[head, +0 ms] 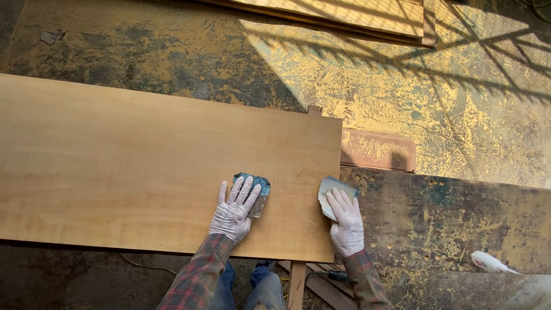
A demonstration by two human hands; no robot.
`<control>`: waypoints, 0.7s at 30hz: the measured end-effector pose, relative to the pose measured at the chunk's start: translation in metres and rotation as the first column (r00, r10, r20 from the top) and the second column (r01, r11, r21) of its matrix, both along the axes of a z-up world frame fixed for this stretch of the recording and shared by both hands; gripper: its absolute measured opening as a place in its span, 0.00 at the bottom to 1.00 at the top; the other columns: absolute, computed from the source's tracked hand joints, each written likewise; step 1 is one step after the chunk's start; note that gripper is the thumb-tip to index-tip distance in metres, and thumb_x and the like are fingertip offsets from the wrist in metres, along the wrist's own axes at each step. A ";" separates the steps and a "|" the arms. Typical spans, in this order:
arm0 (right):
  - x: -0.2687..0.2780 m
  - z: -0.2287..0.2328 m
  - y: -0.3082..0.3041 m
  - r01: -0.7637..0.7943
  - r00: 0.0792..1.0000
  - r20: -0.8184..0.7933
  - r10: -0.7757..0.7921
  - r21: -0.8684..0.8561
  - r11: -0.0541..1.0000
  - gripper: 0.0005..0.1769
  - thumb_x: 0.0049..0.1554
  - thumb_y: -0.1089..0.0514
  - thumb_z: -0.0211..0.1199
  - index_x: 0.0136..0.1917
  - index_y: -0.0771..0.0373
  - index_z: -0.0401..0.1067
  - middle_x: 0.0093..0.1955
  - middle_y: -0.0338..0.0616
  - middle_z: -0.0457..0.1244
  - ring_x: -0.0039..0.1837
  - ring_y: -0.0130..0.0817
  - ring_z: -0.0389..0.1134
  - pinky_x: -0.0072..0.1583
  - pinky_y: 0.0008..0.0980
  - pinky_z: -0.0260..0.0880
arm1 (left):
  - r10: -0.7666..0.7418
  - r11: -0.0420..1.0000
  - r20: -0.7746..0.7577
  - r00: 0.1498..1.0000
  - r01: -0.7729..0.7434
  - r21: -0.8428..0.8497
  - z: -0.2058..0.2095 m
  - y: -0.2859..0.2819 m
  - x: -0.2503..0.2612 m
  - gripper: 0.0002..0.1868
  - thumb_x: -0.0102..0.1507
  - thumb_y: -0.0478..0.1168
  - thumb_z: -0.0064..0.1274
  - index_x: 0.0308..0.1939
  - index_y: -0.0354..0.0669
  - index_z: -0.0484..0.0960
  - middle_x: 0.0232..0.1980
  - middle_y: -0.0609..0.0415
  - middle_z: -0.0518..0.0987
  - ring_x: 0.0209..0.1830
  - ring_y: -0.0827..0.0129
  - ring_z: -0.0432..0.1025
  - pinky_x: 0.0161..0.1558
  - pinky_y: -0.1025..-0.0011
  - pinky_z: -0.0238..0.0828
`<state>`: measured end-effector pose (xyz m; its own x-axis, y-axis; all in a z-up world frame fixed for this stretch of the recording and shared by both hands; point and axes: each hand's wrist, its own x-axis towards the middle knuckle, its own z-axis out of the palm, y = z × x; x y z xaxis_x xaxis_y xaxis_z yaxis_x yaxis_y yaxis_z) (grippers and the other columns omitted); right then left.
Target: The person sands a long wooden panel resting on supports in a workshop. They first run a green electric orbital sander back and forth across the panel surface, then set the sander down and continue smoothing the surface by hand using two sanding blocks, working along the panel's length and edges.
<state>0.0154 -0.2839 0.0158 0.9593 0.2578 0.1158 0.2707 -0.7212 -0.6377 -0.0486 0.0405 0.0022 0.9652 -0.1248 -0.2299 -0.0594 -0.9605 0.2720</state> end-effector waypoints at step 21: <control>0.061 -0.017 0.026 -0.072 0.990 0.103 0.092 -0.181 0.981 0.39 0.43 0.75 0.55 0.70 0.67 0.68 0.74 0.60 0.60 0.75 0.58 0.58 0.74 0.58 0.50 | 0.001 1.000 0.028 1.000 -0.002 0.031 0.004 -0.002 -0.001 0.43 0.59 0.43 0.53 0.78 0.57 0.54 0.82 0.53 0.49 0.82 0.59 0.43 0.77 0.42 0.28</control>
<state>0.0760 -0.2579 -0.0016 0.9179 0.3609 0.1650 0.3951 -0.7919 -0.4656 -0.0495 0.0387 0.0066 0.9716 -0.1163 -0.2062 -0.0649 -0.9685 0.2404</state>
